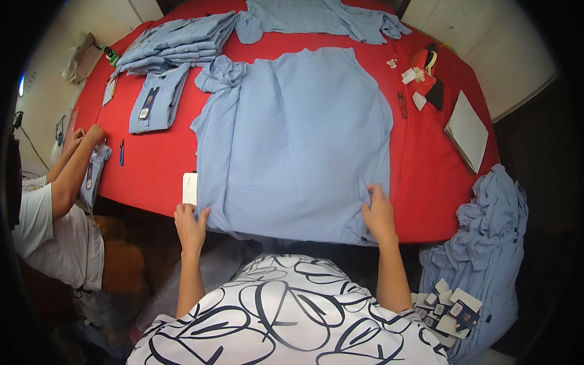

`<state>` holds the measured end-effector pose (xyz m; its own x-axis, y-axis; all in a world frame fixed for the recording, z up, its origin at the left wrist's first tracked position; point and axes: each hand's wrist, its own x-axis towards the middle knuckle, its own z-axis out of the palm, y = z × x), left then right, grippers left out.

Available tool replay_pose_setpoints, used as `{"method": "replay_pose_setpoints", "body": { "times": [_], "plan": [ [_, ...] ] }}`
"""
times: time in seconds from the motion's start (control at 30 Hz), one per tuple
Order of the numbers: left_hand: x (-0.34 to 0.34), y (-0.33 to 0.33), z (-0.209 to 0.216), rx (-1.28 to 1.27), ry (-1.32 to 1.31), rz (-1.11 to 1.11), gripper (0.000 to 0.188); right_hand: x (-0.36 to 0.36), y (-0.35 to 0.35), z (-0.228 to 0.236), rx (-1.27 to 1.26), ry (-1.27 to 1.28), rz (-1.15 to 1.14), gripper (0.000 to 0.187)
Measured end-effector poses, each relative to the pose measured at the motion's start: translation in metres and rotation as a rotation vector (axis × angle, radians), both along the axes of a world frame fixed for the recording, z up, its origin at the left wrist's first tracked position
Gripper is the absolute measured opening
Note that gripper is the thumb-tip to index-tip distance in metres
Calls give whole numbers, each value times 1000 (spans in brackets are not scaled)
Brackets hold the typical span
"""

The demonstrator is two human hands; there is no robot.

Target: The person folds light blue garments on a red table, using a cardboard template for one of them, and then places the folded items onto a stack.

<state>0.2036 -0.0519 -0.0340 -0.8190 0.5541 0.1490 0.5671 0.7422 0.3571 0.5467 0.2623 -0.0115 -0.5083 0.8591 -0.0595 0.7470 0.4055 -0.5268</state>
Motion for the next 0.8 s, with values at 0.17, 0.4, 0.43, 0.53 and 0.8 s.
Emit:
{"method": "replay_pose_setpoints", "body": {
  "times": [0.17,0.4,0.43,0.53,0.8],
  "plan": [
    [-10,9,23,341,-391,331,29,51,32,17,-668,576,-119,36],
    [-70,-28,43,288,77,185,22,162,37,57,-796,93,-306,28],
    [-71,-16,44,278,78,106,22,159,38,50,-565,71,-206,27],
    [-66,56,38,309,8,-158,27,106,44,17,-44,126,-87,26],
    [-188,149,-53,-5,371,-63,51,-45,64,-41,629,-12,-33,46]
  ]
}}
